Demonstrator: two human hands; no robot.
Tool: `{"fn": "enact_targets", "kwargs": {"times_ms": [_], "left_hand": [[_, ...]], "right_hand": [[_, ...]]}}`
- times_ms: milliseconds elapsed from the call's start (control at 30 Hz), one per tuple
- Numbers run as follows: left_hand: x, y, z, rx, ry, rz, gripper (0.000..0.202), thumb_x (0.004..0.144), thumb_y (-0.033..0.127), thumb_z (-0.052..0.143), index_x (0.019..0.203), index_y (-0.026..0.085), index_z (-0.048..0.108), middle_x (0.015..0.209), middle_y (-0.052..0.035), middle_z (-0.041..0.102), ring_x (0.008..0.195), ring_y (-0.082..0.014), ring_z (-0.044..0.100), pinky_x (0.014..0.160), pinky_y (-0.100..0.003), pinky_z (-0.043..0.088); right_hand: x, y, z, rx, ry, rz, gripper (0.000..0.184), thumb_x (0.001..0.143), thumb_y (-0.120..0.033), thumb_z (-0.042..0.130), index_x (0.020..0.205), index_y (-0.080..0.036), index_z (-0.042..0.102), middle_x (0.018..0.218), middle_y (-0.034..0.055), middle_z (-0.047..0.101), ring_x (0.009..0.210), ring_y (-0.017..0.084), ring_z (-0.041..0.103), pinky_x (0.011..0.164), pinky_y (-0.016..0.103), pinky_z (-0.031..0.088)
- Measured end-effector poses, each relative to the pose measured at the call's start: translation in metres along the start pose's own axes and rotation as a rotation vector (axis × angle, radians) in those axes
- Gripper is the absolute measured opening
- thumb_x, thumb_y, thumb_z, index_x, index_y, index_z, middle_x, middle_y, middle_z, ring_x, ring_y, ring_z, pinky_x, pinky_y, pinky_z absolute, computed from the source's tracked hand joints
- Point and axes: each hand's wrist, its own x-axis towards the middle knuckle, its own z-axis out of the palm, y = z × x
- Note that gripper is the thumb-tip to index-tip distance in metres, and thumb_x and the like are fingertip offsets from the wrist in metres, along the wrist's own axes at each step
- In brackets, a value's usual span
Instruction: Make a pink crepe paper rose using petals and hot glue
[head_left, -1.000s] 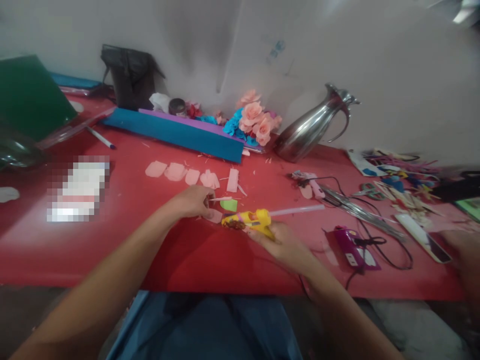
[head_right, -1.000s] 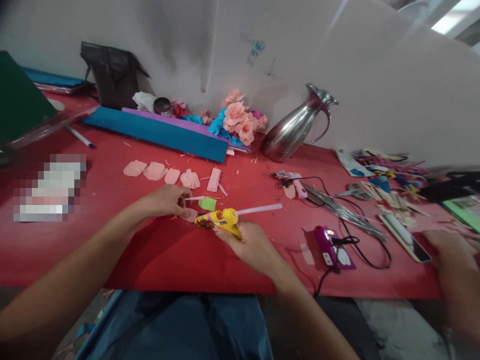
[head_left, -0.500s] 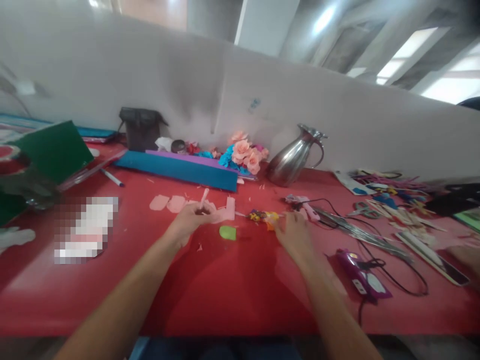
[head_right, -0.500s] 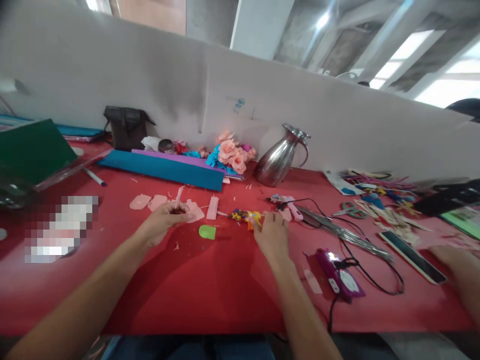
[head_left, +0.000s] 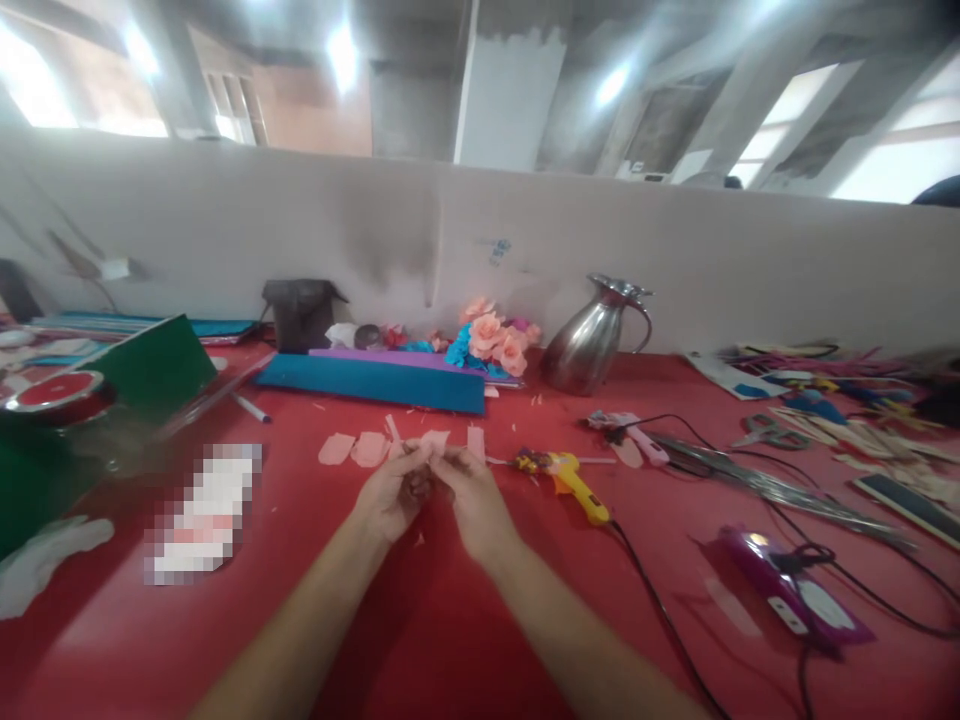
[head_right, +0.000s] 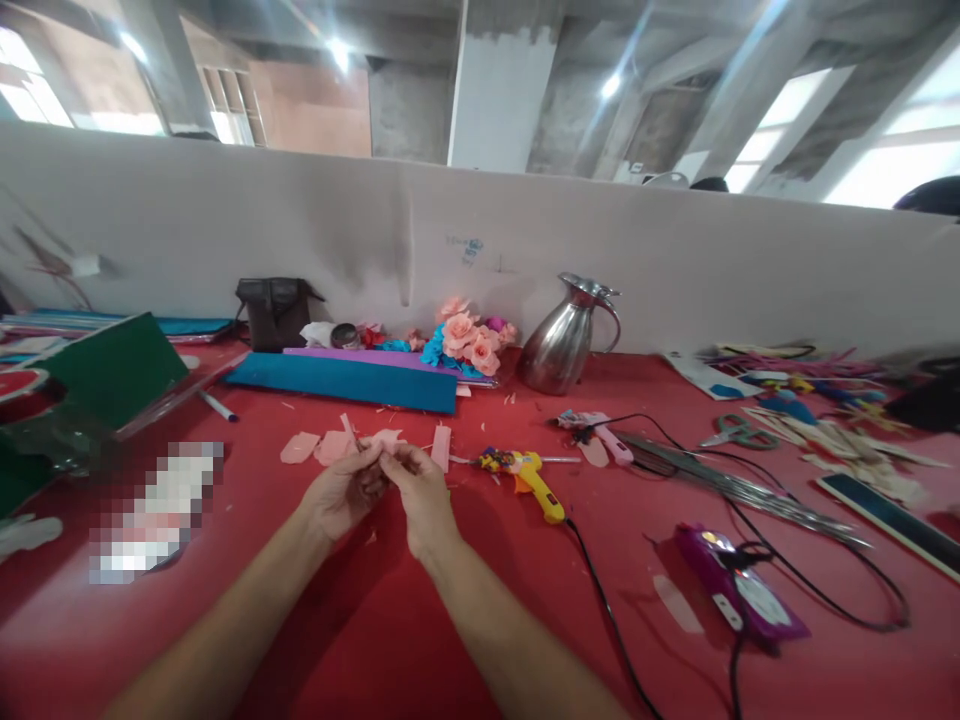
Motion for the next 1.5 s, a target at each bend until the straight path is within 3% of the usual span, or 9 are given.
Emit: {"fn": "enact_targets", "kwargs": {"times_ms": [200, 333, 433, 567, 700, 833, 1000, 1300, 1500], "left_hand": [[-0.005, 0.002, 0.0, 0.087, -0.003, 0.037, 0.029, 0.056, 0.016, 0.079, 0.072, 0.016, 0.054, 0.054, 0.0079, 0.047, 0.041, -0.0014, 0.034, 0.04, -0.014, 0.026], [-0.009, 0.003, 0.001, 0.386, 0.079, 0.126, 0.026, 0.064, 0.025, 0.074, 0.088, 0.017, 0.064, 0.059, 0.0061, 0.049, 0.048, -0.0041, 0.039, 0.048, -0.017, 0.034], [-0.01, 0.005, 0.0, 0.562, 0.132, 0.268, 0.027, 0.075, 0.036, 0.064, 0.096, 0.018, 0.067, 0.063, 0.0033, 0.05, 0.057, -0.0078, 0.044, 0.057, -0.02, 0.038], [-0.007, 0.012, -0.004, 0.608, 0.118, 0.373, 0.025, 0.073, 0.035, 0.066, 0.091, 0.019, 0.07, 0.065, 0.0022, 0.053, 0.059, -0.0079, 0.043, 0.059, -0.021, 0.036], [-0.005, 0.022, -0.008, 0.545, 0.019, 0.349, 0.026, 0.067, 0.026, 0.07, 0.09, 0.017, 0.069, 0.063, 0.0024, 0.053, 0.058, -0.0072, 0.044, 0.057, -0.02, 0.035], [-0.009, 0.028, -0.008, 0.557, -0.079, 0.262, 0.035, 0.068, 0.022, 0.069, 0.103, 0.02, 0.064, 0.066, 0.0028, 0.053, 0.056, -0.0062, 0.044, 0.054, -0.019, 0.034], [-0.017, 0.031, -0.005, 0.589, -0.191, 0.152, 0.043, 0.066, 0.019, 0.07, 0.109, 0.02, 0.064, 0.087, -0.0012, 0.058, 0.058, -0.0045, 0.043, 0.055, -0.019, 0.035], [-0.018, 0.031, -0.006, 0.614, -0.188, 0.027, 0.035, 0.064, 0.023, 0.074, 0.098, 0.016, 0.067, 0.076, -0.0015, 0.06, 0.058, -0.007, 0.045, 0.059, -0.023, 0.035], [-0.014, 0.026, -0.007, 0.61, -0.195, 0.054, 0.027, 0.065, 0.023, 0.073, 0.091, 0.016, 0.067, 0.075, -0.0012, 0.06, 0.06, -0.0083, 0.049, 0.063, -0.025, 0.037]], "right_hand": [[0.001, 0.001, -0.006, 0.006, 0.098, -0.041, 0.016, 0.061, -0.028, 0.07, 0.063, -0.02, 0.057, 0.063, -0.0031, 0.057, 0.064, 0.013, 0.053, 0.066, 0.026, 0.043], [0.002, -0.005, -0.017, -0.128, 0.223, -0.18, 0.017, 0.063, -0.024, 0.066, 0.058, -0.021, 0.05, 0.056, -0.0055, 0.051, 0.057, 0.011, 0.05, 0.062, 0.025, 0.041], [0.003, -0.015, -0.027, -0.194, 0.209, -0.221, 0.016, 0.064, -0.025, 0.065, 0.061, -0.021, 0.051, 0.056, -0.005, 0.054, 0.056, 0.011, 0.051, 0.058, 0.025, 0.039], [0.003, -0.024, -0.033, -0.237, 0.11, -0.214, 0.012, 0.064, -0.024, 0.066, 0.066, -0.021, 0.055, 0.058, -0.0059, 0.053, 0.054, 0.01, 0.049, 0.056, 0.023, 0.037], [0.001, -0.027, -0.032, -0.27, 0.026, -0.159, 0.009, 0.065, -0.025, 0.067, 0.069, -0.019, 0.061, 0.063, -0.0041, 0.056, 0.059, 0.01, 0.05, 0.06, 0.024, 0.037], [-0.001, -0.033, -0.031, -0.303, 0.02, -0.096, 0.008, 0.065, -0.026, 0.066, 0.067, -0.019, 0.061, 0.064, -0.0033, 0.056, 0.061, 0.011, 0.049, 0.06, 0.024, 0.036], [-0.001, -0.039, -0.031, -0.258, -0.026, -0.064, 0.008, 0.065, -0.026, 0.064, 0.065, -0.02, 0.058, 0.064, -0.0028, 0.059, 0.064, 0.013, 0.054, 0.064, 0.026, 0.04], [0.0, -0.038, -0.032, -0.151, -0.097, -0.004, 0.005, 0.063, -0.023, 0.064, 0.064, -0.02, 0.061, 0.067, -0.0015, 0.063, 0.064, 0.013, 0.054, 0.065, 0.028, 0.04], [0.002, -0.036, -0.033, -0.174, -0.089, 0.009, 0.005, 0.065, -0.023, 0.063, 0.066, -0.021, 0.067, 0.073, 0.0005, 0.067, 0.071, 0.015, 0.057, 0.067, 0.028, 0.038]]}}
